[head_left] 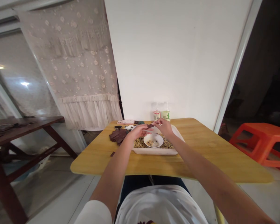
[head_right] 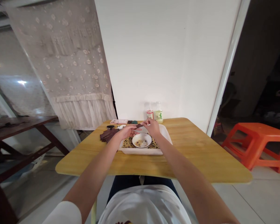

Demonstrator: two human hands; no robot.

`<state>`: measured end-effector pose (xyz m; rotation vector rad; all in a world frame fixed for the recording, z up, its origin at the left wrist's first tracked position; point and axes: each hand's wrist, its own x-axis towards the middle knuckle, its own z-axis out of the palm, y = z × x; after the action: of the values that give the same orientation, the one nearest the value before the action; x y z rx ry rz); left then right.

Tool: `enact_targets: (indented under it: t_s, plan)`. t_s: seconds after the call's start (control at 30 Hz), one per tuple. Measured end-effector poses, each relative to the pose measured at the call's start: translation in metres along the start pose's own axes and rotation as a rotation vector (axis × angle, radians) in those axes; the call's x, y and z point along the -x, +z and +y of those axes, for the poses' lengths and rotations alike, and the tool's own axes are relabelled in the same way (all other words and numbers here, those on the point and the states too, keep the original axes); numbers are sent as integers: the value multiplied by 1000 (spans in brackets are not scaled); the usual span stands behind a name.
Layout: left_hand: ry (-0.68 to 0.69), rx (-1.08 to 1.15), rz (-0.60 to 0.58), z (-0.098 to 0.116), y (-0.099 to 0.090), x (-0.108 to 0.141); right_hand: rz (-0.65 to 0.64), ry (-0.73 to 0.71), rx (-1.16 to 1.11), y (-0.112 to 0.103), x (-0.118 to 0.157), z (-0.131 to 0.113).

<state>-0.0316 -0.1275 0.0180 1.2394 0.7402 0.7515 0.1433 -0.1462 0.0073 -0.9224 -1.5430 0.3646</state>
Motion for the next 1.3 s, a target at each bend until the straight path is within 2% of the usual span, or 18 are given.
enact_targets:
  t_s: [0.33,0.47,0.63,0.97,1.17,1.3]
  plan:
    - [-72,54,6,4,6,3,-62,20,-74,1,0,-1]
    - [-61,89,44,3,5,0,-94,20,-77,2,0,-4]
    - [-13,6,54,-2,2,-4,-136,24,-86,3,1,-2]
    - [19,-92,17,1,13,11,-129,26,-54,2,1,-3]
    - [26,-122,-25,-1,10,8,-146,53,-62,1,2,-6]
    - [53,-74,-15,-3,7,5,-97,32,-71,1,2,-4]
